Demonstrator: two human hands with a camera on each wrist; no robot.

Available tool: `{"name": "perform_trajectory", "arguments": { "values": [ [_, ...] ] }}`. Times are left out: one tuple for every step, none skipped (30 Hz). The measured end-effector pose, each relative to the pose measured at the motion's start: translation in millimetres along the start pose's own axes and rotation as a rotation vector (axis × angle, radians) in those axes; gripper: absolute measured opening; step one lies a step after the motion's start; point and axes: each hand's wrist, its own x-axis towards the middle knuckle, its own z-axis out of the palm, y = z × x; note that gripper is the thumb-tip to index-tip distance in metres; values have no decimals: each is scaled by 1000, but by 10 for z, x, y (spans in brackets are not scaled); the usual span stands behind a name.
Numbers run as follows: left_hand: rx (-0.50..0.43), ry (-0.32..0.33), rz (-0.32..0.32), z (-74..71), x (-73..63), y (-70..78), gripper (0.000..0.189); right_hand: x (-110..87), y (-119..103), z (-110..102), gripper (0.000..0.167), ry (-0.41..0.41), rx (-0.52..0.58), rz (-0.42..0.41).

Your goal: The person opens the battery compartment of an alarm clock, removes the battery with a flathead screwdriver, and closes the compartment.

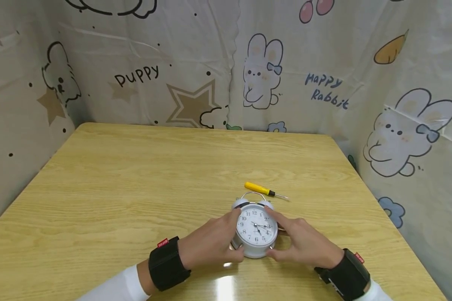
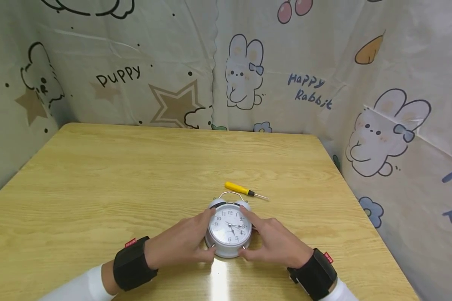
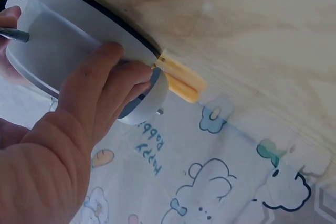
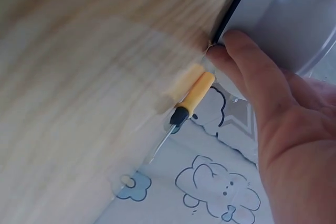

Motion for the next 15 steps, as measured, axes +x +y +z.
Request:
{"name": "perform_trajectory", "arguments": {
  "values": [
    [-1, 2, 1, -10, -17, -7, 74, 12, -13, 8, 100, -3, 1, -3],
    [-3, 4, 3, -18, -35, -14, 73, 24, -27, 15, 100, -6, 1, -7],
    [-6, 5, 2, -27, -53, -20, 73, 36, -41, 23, 100, -8, 5, -11],
    [-10, 6, 0, -36, -69, -27, 72, 48, -54, 29, 100, -11, 8, -12],
    [-12, 7, -1, -47, -84, -35, 72, 60, -69, 34, 100, -14, 9, -14],
    [-18, 7, -6, -57, -98, -43, 71, 72, -83, 39, 100, -15, 9, -19],
    [-23, 6, -13, -67, -112, -52, 71, 86, -98, 43, 100, -16, 9, -25],
    [-25, 5, -18, -76, -125, -61, 71, 99, -113, 46, 100, -16, 9, -31],
    [-24, 5, -23, -86, -137, -69, 71, 113, -128, 49, 100, -15, 11, -37],
    [-25, 4, -27, -95, -148, -79, 72, 126, -142, 52, 100, -16, 13, -43],
    [-24, 3, -31, -105, -160, -87, 73, 139, -156, 55, 100, -17, 14, -48],
    [-21, 0, -39, -114, -171, -95, 75, 153, -169, 59, 100, -19, 17, -53],
    [-16, -2, -46, -124, -184, -103, 77, 166, -181, 63, 100, -21, 21, -58],
    [-12, -5, -53, -134, -197, -110, 79, 181, -192, 68, 100, -24, 28, -62],
    [-10, -8, -61, -145, -212, -118, 81, 196, -201, 74, 100, -27, 34, -68]
  ]
}}
